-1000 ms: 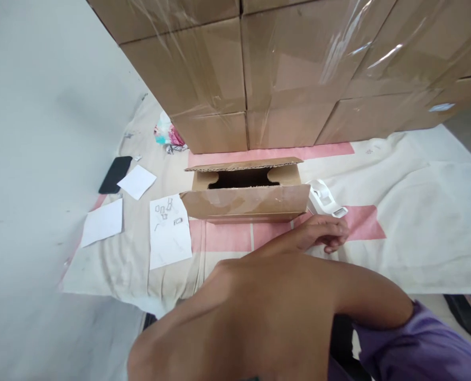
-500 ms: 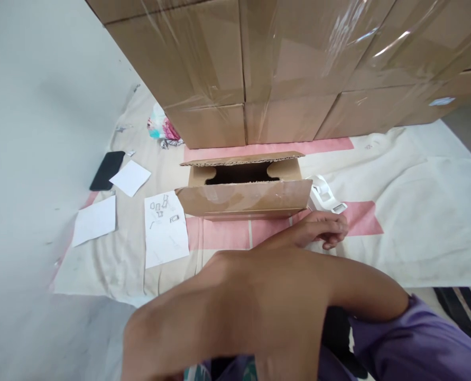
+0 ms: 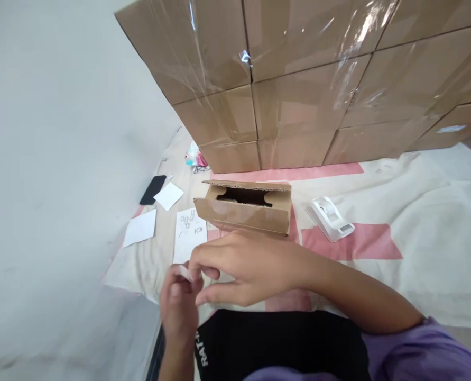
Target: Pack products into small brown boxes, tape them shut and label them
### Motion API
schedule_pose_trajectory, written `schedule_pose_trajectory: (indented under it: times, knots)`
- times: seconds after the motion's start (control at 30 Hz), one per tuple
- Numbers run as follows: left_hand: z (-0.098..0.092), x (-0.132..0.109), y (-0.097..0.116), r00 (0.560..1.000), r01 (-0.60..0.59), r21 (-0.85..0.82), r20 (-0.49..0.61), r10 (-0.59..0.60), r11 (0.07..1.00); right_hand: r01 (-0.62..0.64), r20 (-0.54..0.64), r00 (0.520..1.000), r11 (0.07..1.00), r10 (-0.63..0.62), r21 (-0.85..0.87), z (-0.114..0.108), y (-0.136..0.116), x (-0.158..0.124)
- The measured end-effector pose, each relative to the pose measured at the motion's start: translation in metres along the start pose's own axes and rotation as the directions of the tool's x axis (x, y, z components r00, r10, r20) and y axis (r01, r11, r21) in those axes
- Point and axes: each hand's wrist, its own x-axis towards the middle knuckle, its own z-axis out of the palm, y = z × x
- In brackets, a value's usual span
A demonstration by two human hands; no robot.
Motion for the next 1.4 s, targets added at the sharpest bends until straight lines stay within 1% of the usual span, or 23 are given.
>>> schedule_pose_trajectory:
  times: [0.07,0.1,0.13,0.2,0.27,0.3,0.4,0.47,0.53,0.63,0.7,0.73,0.77,0.83,0.87,0.93,1.0,1.03,1.07,1.13,1.23,1.33,1.4]
  knots:
    - [-0.028,-0.007,-0.004,0.977,-0.118,-0.162,-0.197,0.085,0.980,-0.010,0.064,0.998,0.996,0.015,-0.084,0.006,-0.001,0.001]
    - [-0.039,-0.008,-0.003,0.963,-0.171,-0.200,-0.241,0.121,0.965,-0.009,0.087,0.996,0.993,0.019,-0.119,0.009,-0.002,0.002]
    - [-0.048,-0.007,0.000,0.957,-0.209,-0.211,-0.247,0.155,0.955,-0.007,0.100,0.995,0.988,0.022,-0.152,0.012,-0.003,0.002]
    - [-0.058,-0.002,0.008,0.963,-0.239,-0.124,-0.160,0.219,0.963,0.002,0.100,0.995,0.977,0.020,-0.214,0.016,-0.004,0.001]
    - [-0.061,0.002,0.016,0.953,-0.291,0.015,-0.087,0.291,0.957,0.014,0.088,0.996,0.961,0.011,-0.275,0.018,-0.005,0.000]
    - [-0.061,0.003,0.020,0.941,-0.325,0.074,-0.077,0.330,0.943,0.020,0.084,0.996,0.951,0.006,-0.308,0.019,-0.005,-0.001]
    - [-0.056,0.003,0.024,0.905,-0.385,0.190,-0.116,0.410,0.903,0.014,0.063,0.998,0.910,0.013,-0.414,0.019,-0.006,-0.001]
    - [-0.052,0.002,0.024,0.875,-0.411,0.234,-0.169,0.453,0.881,-0.031,0.032,0.998,0.890,0.051,-0.455,0.017,-0.006,-0.001]
    - [-0.049,0.002,0.022,0.822,-0.451,0.285,-0.236,0.518,0.846,-0.086,0.008,0.995,0.899,0.100,-0.429,0.015,-0.008,-0.001]
    - [-0.045,0.006,0.021,0.718,-0.528,0.354,-0.300,0.628,0.772,-0.135,-0.010,0.990,0.954,0.138,-0.268,0.014,-0.012,-0.003]
    - [-0.043,0.009,0.021,0.663,-0.573,0.354,-0.330,0.672,0.739,-0.158,-0.079,0.986,0.976,0.148,-0.148,0.012,-0.015,-0.005]
    - [-0.042,0.011,0.022,0.642,-0.589,0.338,-0.354,0.680,0.734,-0.171,-0.147,0.977,0.978,0.153,-0.122,0.012,-0.017,-0.006]
    - [-0.042,0.012,0.022,0.624,-0.602,0.319,-0.384,0.681,0.732,-0.192,-0.239,0.958,0.972,0.155,-0.137,0.010,-0.017,-0.007]
    - [-0.042,0.015,0.022,0.607,-0.615,0.287,-0.421,0.673,0.734,-0.277,-0.444,0.887,0.915,0.127,-0.292,0.007,-0.012,-0.008]
    - [-0.043,0.017,0.022,0.613,-0.615,0.281,-0.419,0.671,0.737,-0.355,-0.533,0.840,0.846,0.103,-0.397,0.004,-0.008,-0.008]
    - [-0.046,0.020,0.022,0.644,-0.606,0.279,-0.377,0.665,0.745,-0.550,-0.647,0.756,0.637,0.104,-0.540,-0.001,0.006,-0.005]
    - [-0.049,0.023,0.020,0.693,-0.583,0.269,-0.328,0.642,0.766,-0.697,-0.690,0.694,0.437,0.209,-0.568,-0.005,0.024,-0.001]
    - [-0.050,0.024,0.019,0.720,-0.565,0.261,-0.305,0.623,0.782,-0.732,-0.685,0.675,0.372,0.275,-0.571,-0.007,0.033,0.001]
    - [-0.051,0.025,0.018,0.753,-0.541,0.254,-0.277,0.596,0.802,-0.738,-0.660,0.674,0.337,0.332,-0.584,-0.009,0.041,0.003]
    - [-0.053,0.030,0.017,0.824,-0.478,0.239,-0.211,0.526,0.845,-0.704,-0.594,0.709,0.334,0.379,-0.627,-0.014,0.053,0.004]
    - [-0.054,0.044,0.017,0.912,-0.375,0.194,-0.099,0.398,0.907,-0.627,-0.520,0.778,0.369,0.354,-0.686,-0.022,0.064,0.001]
    - [-0.055,0.068,0.022,0.959,-0.283,0.137,0.017,0.284,0.949,-0.565,-0.472,0.824,0.404,0.312,-0.719,-0.027,0.071,-0.004]
    - [-0.055,0.089,0.028,0.967,-0.235,0.125,0.131,0.219,0.964,-0.540,-0.462,0.841,0.419,0.281,-0.730,-0.029,0.075,-0.006]
